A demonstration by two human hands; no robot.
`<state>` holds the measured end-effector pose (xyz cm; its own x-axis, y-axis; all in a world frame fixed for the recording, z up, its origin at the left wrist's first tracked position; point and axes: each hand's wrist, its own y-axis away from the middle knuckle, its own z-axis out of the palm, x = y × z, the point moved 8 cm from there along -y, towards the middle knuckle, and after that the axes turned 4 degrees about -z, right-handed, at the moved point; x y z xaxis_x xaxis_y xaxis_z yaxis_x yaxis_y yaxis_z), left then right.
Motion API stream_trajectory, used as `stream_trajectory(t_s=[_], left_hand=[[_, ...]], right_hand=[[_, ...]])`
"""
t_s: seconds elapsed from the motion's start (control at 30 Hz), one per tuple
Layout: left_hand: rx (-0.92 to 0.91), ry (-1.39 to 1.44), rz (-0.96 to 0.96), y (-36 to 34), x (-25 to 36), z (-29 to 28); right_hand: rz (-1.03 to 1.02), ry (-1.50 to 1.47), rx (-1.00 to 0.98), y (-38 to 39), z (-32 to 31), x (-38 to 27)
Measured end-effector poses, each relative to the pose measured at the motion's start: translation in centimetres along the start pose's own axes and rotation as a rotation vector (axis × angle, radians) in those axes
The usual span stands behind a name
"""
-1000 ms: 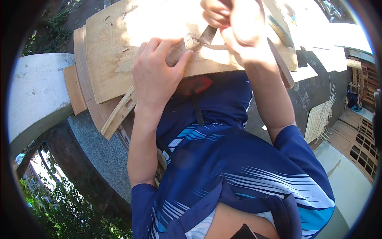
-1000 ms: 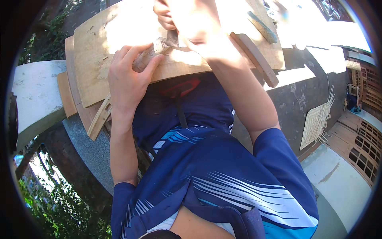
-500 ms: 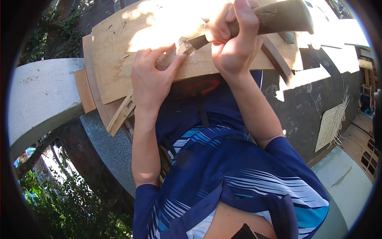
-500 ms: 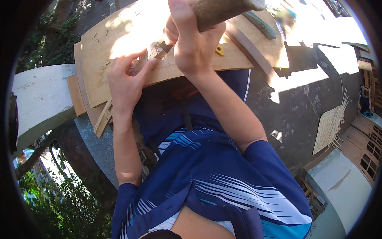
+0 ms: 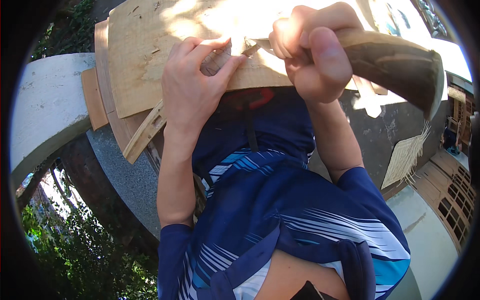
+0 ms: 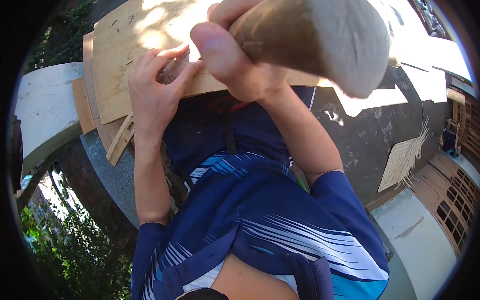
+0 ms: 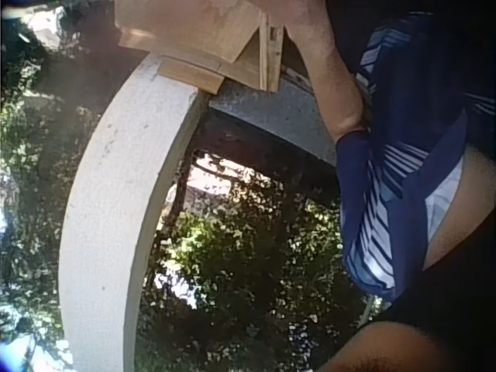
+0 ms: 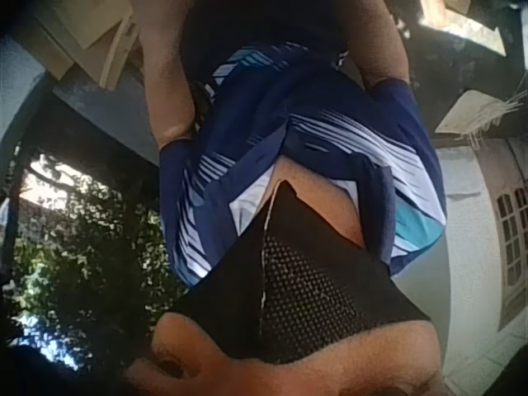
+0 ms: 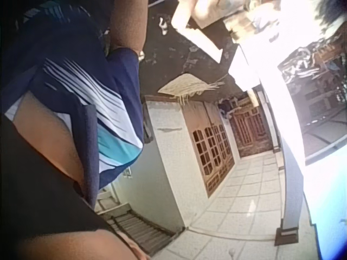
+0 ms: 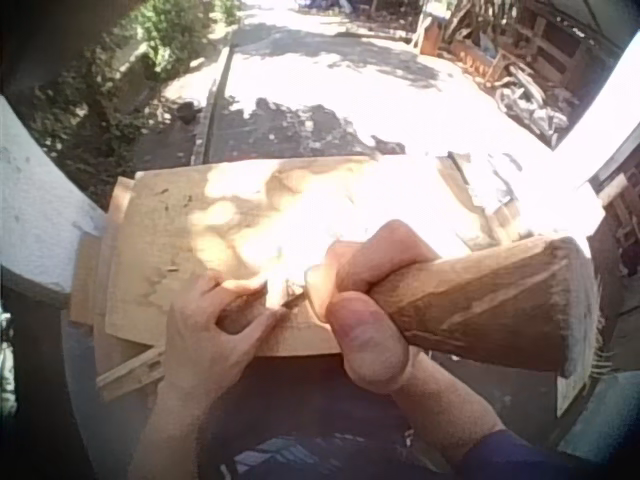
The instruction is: Carve a piece of wood using a chisel and a wooden mallet to shape a joint or component.
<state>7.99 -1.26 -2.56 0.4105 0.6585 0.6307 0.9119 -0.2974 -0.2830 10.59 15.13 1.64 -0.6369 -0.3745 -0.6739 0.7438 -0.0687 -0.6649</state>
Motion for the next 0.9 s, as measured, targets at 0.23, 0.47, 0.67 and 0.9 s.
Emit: stream_trajectory(t_s=[0.23, 0.47, 0.67, 0.9], left_hand=[[0.029, -0.003, 0.046, -0.1, 0.0, -0.3], [0.04, 0.047, 0.01, 0.1, -0.3, -0.1], [0.052, 0.084, 0.019, -0.1, 0.2, -0.5], [0.02, 0.094, 0.013, -0.3, 0.1, -0.3]], right_hand=[[0.239, 0.401, -0.22, -0.6, 1.7, 0.5], [0.236, 0.249, 0.086, -1.8, 0.1, 2.0], [0.266, 0.377, 0.142, -2.6, -1.1, 1.6], [0.365, 0.0, 0.119, -3.0, -0.6, 2.5]])
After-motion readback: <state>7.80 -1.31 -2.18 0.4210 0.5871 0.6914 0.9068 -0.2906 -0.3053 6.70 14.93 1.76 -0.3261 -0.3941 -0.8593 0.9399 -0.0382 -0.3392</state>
